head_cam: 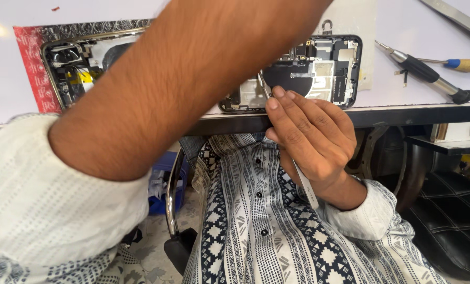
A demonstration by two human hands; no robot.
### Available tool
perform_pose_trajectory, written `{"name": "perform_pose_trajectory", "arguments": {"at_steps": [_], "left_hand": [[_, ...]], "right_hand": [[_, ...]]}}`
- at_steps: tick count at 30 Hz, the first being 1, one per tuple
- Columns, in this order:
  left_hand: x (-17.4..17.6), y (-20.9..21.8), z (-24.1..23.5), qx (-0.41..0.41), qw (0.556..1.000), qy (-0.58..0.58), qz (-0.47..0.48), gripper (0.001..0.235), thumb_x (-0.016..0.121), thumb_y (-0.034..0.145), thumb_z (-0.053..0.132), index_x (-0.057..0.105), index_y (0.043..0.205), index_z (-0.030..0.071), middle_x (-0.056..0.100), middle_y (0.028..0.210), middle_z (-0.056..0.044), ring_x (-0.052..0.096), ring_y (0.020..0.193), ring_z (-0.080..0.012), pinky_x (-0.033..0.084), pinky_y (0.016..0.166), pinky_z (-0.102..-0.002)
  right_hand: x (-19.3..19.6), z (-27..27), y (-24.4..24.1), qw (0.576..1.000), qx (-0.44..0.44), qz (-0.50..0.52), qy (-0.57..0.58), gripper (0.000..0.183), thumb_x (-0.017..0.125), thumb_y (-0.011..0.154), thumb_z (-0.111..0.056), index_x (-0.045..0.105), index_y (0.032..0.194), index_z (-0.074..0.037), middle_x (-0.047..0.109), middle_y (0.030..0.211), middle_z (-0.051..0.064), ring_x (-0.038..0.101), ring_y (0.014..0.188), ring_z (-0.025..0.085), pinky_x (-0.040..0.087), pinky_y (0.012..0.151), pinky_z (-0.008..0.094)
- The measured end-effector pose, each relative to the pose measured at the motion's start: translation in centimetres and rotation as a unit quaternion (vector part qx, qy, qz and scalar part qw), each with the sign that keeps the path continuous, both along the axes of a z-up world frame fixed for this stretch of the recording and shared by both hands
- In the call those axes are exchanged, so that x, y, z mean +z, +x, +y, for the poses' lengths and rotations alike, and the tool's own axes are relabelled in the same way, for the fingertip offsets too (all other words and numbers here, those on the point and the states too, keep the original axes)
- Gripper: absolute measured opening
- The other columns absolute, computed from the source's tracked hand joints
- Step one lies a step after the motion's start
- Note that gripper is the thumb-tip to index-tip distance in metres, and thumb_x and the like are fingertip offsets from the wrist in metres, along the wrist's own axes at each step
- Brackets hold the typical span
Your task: The person uses tweezers to carefully remove small components and ribbon cables from the internal chassis of a disassembled smartphone. They lift and reposition parts within the phone's frame while working at a bench.
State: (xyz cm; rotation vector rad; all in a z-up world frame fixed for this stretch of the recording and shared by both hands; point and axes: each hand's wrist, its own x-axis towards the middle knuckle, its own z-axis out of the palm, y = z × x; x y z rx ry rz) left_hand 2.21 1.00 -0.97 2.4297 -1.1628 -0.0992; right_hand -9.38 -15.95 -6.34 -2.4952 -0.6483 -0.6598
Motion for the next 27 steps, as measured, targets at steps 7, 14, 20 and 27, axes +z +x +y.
{"name": "perform_pose_trajectory", "arguments": {"at_steps": [7, 14, 20, 27], "left_hand": [[0.1, 1.7, 0.1, -0.01, 1.0, -0.02, -0.009, 0.013, 0.069, 0.085, 0.004, 0.067, 0.093, -0.005, 0.063, 0.089, -0.024, 0.066, 0.085, -0.0355, 0.045, 0.086, -0.047], [-0.8, 3.5, -0.4, -0.025, 0.999, -0.029, -0.002, 0.013, 0.069, 0.084, 0.004, 0.067, 0.093, -0.005, 0.063, 0.089, -0.024, 0.066, 0.084, -0.0354, 0.045, 0.085, -0.047], [-1.6, 4.1, -0.8, -0.032, 0.999, -0.035, 0.008, 0.013, 0.069, 0.084, 0.004, 0.067, 0.093, -0.005, 0.063, 0.089, -0.023, 0.066, 0.084, -0.0353, 0.046, 0.084, -0.047], [-1.8, 4.6, -1.7, -0.04, 0.998, -0.04, 0.01, 0.013, 0.069, 0.084, 0.003, 0.067, 0.093, -0.005, 0.064, 0.089, -0.023, 0.066, 0.084, -0.0352, 0.046, 0.084, -0.046]], "right_hand": [[0.1, 0.5, 0.1, 1.0, -0.011, -0.009, 0.012, 0.018, 0.07, 0.101, -0.009, 0.076, 0.115, 0.001, 0.078, 0.111, 0.018, 0.077, 0.107, 0.027, 0.057, 0.088, 0.037], [-0.1, 0.7, 0.2, 1.0, -0.022, -0.015, 0.011, 0.018, 0.07, 0.1, -0.01, 0.076, 0.112, 0.001, 0.078, 0.109, 0.018, 0.077, 0.106, 0.027, 0.057, 0.088, 0.037], [0.1, 0.9, -0.2, 0.999, -0.038, -0.002, -0.003, 0.017, 0.069, 0.101, -0.008, 0.076, 0.113, 0.001, 0.078, 0.11, 0.019, 0.076, 0.107, 0.027, 0.055, 0.093, 0.037], [-0.1, 1.1, -0.4, 0.999, -0.05, 0.005, -0.006, 0.017, 0.069, 0.101, -0.01, 0.076, 0.114, -0.002, 0.078, 0.111, 0.017, 0.076, 0.108, 0.026, 0.055, 0.095, 0.037]]}}
